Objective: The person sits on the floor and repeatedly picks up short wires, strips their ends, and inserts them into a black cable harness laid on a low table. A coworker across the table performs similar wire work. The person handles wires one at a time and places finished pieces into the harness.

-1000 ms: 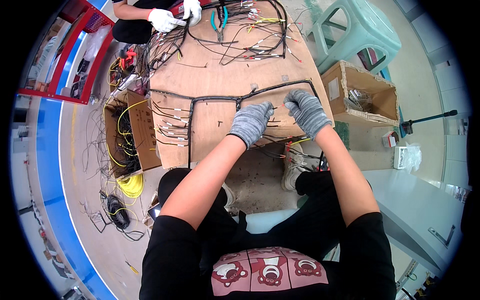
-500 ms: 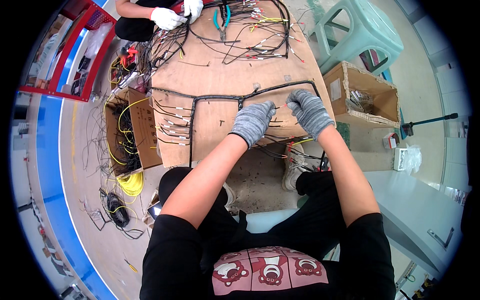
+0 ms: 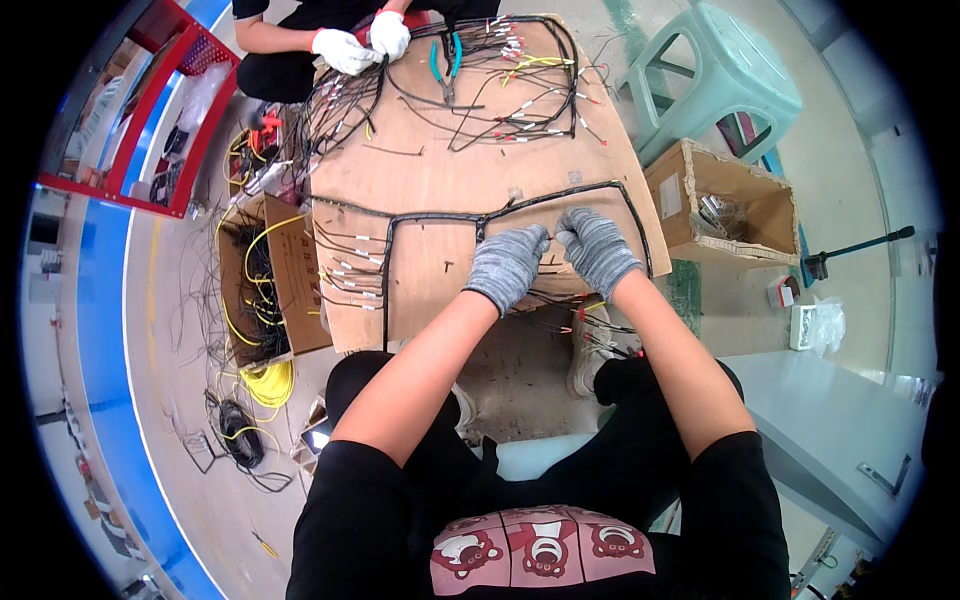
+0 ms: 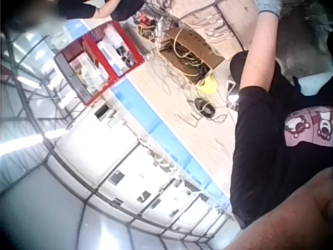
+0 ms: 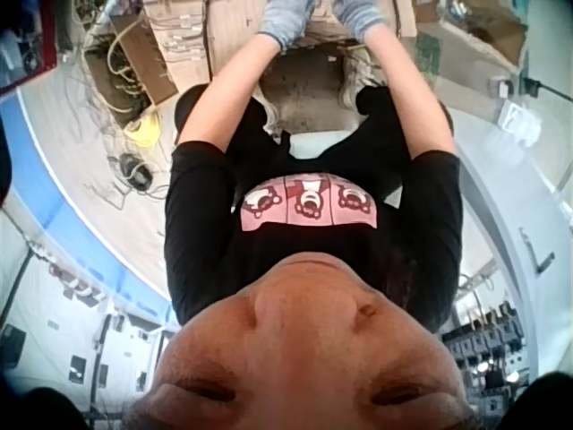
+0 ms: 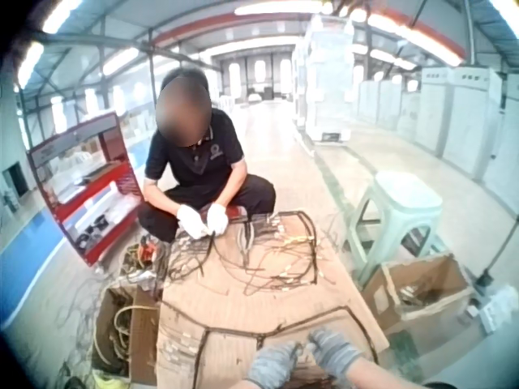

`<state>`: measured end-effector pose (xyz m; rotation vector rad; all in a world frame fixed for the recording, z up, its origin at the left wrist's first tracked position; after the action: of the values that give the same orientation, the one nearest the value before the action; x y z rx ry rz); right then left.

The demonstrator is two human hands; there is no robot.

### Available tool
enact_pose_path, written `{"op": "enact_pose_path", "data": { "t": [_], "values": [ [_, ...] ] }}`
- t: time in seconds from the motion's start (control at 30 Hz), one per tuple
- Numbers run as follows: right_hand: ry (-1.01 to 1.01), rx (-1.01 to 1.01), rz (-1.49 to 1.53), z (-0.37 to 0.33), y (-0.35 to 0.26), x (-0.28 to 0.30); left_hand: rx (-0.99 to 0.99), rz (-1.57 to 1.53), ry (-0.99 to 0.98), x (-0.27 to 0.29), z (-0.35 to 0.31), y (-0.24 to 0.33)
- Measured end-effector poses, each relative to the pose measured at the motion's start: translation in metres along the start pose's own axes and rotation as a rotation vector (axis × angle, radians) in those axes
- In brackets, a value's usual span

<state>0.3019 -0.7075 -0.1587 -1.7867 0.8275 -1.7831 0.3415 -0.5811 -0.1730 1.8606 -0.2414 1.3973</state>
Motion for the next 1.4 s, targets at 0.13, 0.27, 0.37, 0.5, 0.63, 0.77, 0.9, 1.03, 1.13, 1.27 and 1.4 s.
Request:
{"op": "enact_pose_path", "data": {
  "t": [0.13,0.27,0.37,0.5,0.63,0.77,0.9,1.03,1.13,1.27,1.4],
  "values": [
    [0.063,-0.101,0.276,-0.006,0.003,0.017,0.029,-0.093,0.029,0.004,0.001,-0.001],
    [0.178,-0.176,0.383,-0.016,-0.004,0.062,0.010,-0.439,0.297,0.008,-0.013,-0.007],
    [0.165,-0.099,0.392,-0.025,-0.008,0.068,0.248,-1.094,0.165,0.002,-0.025,-0.011],
    [0.041,0.165,0.247,-0.057,-0.054,0.028,0.497,-1.524,-0.030,0.005,-0.064,0.028],
    [-0.085,0.037,0.093,-0.083,-0.070,0.012,0.725,-1.509,-0.047,-0.015,-0.091,0.041],
    [-0.180,-0.029,-0.006,-0.085,-0.068,0.012,0.599,-1.471,-0.025,-0.009,-0.093,0.057],
    [-0.085,0.014,0.006,-0.083,-0.061,0.014,0.529,-1.465,-0.002,-0.005,-0.084,0.061],
    [-0.015,0.012,0.338,-0.076,-0.047,0.020,0.502,-1.560,-0.050,-0.013,-0.075,0.049],
    [-0.155,-0.089,0.605,-0.071,-0.040,0.022,0.512,-1.578,-0.011,-0.014,-0.069,0.043],
    [-0.125,-0.278,0.840,-0.057,-0.010,0.042,0.387,-1.227,-0.025,0.016,-0.042,0.025],
    [-0.006,-0.303,0.760,-0.044,0.034,0.032,0.383,-0.994,-0.215,0.021,-0.028,0.008]
  ]
}}
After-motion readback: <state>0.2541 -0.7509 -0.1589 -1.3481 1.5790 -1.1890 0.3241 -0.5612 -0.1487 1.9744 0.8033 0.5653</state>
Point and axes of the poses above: each hand's wrist, its own z-axis towards the middle knuckle, its own x-axis out of the back of the hand, y = z × x, the point moved 5 cm from there along z, towards the middle knuckle, and after that the axes turned 1 degree about z, right-handed, at the moved point
